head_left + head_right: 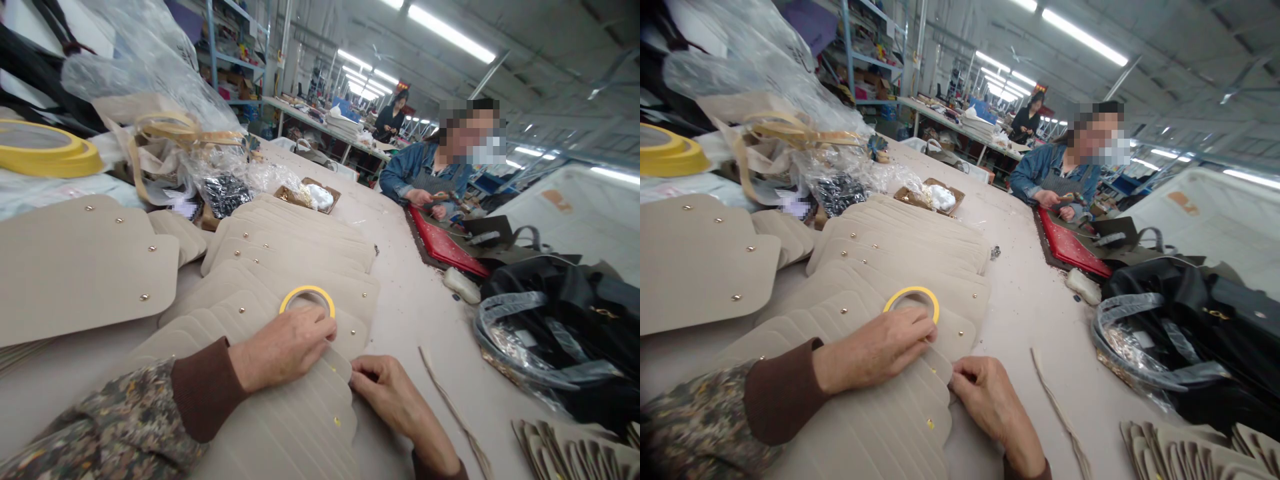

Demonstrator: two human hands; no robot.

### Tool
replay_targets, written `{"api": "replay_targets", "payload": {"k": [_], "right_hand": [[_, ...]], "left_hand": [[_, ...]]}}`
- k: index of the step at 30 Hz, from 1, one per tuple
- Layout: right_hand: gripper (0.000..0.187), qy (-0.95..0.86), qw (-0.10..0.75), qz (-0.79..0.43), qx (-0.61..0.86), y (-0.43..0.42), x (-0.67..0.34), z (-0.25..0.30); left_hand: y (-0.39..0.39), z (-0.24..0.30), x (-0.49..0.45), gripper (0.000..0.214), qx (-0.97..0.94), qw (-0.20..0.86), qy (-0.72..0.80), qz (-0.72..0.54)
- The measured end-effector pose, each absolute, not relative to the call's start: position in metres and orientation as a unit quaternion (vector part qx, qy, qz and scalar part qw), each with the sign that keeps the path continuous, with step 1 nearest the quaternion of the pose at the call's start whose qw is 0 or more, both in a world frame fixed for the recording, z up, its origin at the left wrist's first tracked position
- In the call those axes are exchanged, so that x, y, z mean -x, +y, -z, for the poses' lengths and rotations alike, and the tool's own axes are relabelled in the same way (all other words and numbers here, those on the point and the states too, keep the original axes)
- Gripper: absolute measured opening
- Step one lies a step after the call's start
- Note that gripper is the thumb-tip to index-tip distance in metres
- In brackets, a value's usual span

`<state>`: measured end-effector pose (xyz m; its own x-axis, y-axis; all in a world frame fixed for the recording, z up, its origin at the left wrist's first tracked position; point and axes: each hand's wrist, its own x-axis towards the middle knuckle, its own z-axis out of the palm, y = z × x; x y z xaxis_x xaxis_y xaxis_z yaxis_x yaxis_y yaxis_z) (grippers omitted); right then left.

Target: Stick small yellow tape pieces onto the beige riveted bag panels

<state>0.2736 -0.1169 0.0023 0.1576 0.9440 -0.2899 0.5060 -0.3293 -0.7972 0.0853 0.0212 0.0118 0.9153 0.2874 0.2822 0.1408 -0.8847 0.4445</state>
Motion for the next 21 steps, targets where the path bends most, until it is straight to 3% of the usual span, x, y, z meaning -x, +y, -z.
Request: {"api": "replay_targets", "payload": {"k": [2, 6, 8, 11, 13, 21], "right_hand": [[0.025, -0.495, 0.3, -0.401, 0.71, -0.117, -0.275, -0.004], [0.029, -0.44, 0.443, -0.245, 0.742, -0.113, -0.272, 0.001], [0.024, -0.467, 0.475, -0.19, 0.721, -0.112, -0.268, 0.003], [0.015, -0.561, 0.47, -0.114, 0.671, -0.111, -0.258, 0.002], [0.02, -0.618, 0.459, -0.066, 0.635, -0.109, -0.252, 0.0], [0.018, -0.687, 0.41, 0.062, 0.597, -0.103, -0.239, -0.006]], "left_hand": [[0.021, -0.009, -0.086, 0.008, -0.947, 0.219, 0.112, -0.206], [0.02, -0.006, -0.089, 0.019, -0.926, 0.235, 0.097, -0.28], [0.019, -0.004, -0.09, 0.02, -0.921, 0.242, 0.083, -0.294], [0.016, -0.001, -0.089, 0.031, -0.915, 0.247, 0.061, -0.314], [0.014, 0.0, -0.088, 0.039, -0.911, 0.243, 0.062, -0.327], [0.008, 0.0, -0.09, 0.029, -0.926, 0.247, 0.057, -0.279]]}}
